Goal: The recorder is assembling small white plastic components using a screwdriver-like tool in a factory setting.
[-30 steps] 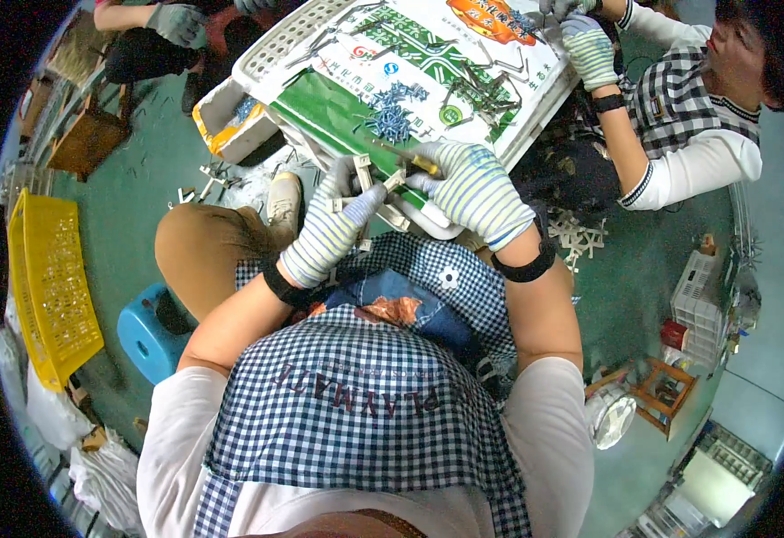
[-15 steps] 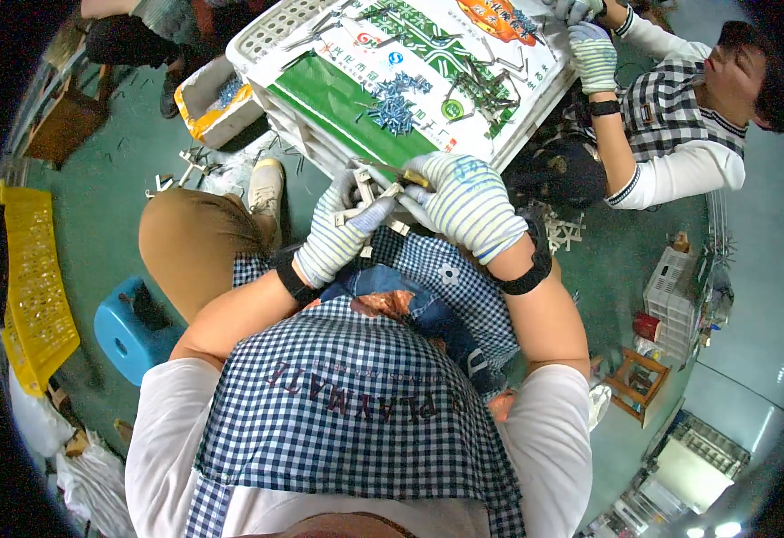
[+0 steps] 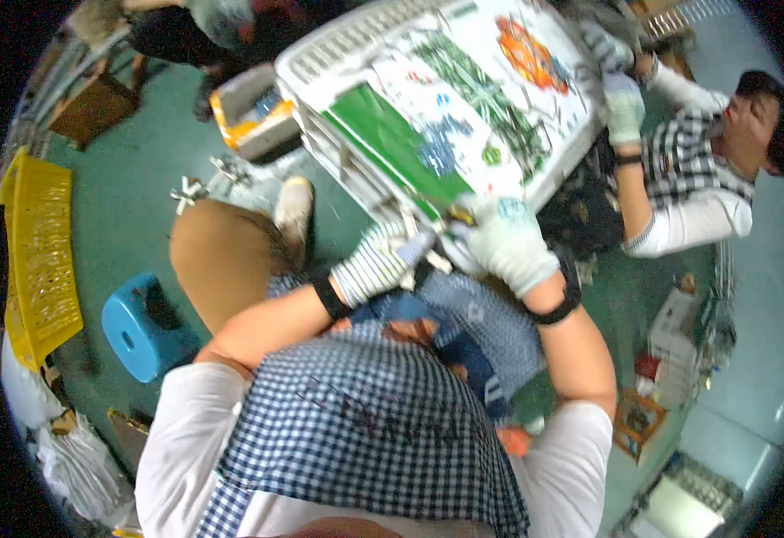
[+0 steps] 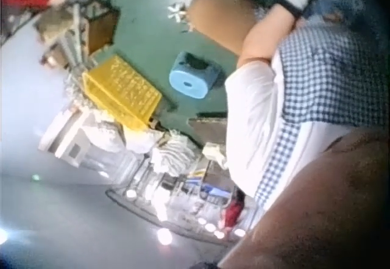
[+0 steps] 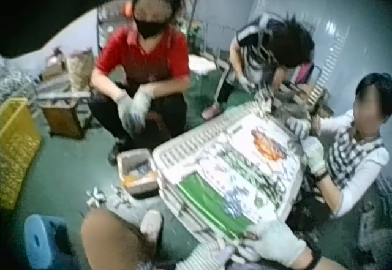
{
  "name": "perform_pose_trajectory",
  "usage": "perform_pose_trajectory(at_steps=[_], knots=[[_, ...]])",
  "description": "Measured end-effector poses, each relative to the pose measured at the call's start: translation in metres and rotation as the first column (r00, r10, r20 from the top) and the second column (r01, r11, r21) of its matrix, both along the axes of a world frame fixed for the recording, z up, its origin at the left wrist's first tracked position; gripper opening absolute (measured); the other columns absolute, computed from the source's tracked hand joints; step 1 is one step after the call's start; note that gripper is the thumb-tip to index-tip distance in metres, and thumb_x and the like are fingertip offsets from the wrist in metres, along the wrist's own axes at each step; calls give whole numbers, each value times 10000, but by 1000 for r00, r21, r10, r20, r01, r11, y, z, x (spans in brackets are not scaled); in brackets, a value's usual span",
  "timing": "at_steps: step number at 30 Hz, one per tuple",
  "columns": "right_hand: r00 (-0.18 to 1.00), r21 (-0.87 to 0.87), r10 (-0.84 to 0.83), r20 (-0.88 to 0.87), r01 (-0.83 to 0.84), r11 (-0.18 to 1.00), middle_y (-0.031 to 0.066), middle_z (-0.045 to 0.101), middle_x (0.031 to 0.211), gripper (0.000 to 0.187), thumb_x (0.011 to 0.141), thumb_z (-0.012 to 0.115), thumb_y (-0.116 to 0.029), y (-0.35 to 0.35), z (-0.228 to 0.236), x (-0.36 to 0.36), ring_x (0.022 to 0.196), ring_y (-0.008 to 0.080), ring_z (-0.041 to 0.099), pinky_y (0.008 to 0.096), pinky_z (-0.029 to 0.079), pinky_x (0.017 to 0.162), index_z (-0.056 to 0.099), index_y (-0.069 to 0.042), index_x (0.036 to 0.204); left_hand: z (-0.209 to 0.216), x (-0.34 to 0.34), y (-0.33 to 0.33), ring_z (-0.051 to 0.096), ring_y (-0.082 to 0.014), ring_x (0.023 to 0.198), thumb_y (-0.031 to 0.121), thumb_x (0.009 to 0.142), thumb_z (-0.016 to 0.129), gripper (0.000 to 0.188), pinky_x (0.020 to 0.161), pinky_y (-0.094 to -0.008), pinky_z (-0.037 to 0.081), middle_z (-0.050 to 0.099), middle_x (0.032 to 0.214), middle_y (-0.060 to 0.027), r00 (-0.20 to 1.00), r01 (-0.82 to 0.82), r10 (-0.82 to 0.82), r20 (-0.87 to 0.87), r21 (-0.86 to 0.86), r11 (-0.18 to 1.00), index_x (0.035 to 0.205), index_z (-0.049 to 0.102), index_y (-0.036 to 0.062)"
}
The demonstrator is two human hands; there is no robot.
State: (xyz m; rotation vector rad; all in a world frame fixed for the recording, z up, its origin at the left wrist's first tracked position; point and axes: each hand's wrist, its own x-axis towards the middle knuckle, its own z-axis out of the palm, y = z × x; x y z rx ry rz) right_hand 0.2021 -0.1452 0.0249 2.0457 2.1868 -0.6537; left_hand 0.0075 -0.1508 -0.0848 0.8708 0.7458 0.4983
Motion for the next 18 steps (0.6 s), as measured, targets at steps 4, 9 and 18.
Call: perform_pose_trajectory(at_steps=[4, 9, 18], knots=[[994, -134, 46, -100, -60, 989, 186, 708, 880, 271, 812, 759, -228, 12, 13, 1, 833, 336, 698, 399, 539, 756, 727, -54, 1017, -18, 9, -12, 605, -70, 684, 257, 978, 640, 256, 628, -253, 520, 676, 758, -20, 997, -70, 73, -8, 164, 984, 1067, 713, 28], [965, -242, -47, -256, -17, 970, 164, 723, 858, 269, 815, 759, -197, 11, 19, 17, 773, 248, 702, 355, 542, 762, 729, -30, 1024, 17, -5, -9, 635, -291, 658, 240, 967, 579, 216, 631, -385, 514, 642, 699, -131, 998, -51, 67, -10, 528, 847, 930, 667, 46], [590, -443, -486, -645, 229, 867, 15, 647, 859, 274, 882, 719, -173, -12, 49, -6, 753, 76, 594, 240, 503, 690, 651, 10, 1073, 6, -4, 14, 585, -344, 665, 149, 907, 625, 125, 558, -451, 439, 582, 750, -117, 962, -154, 212, 170, 984, -91, 1012, 635, 82]])
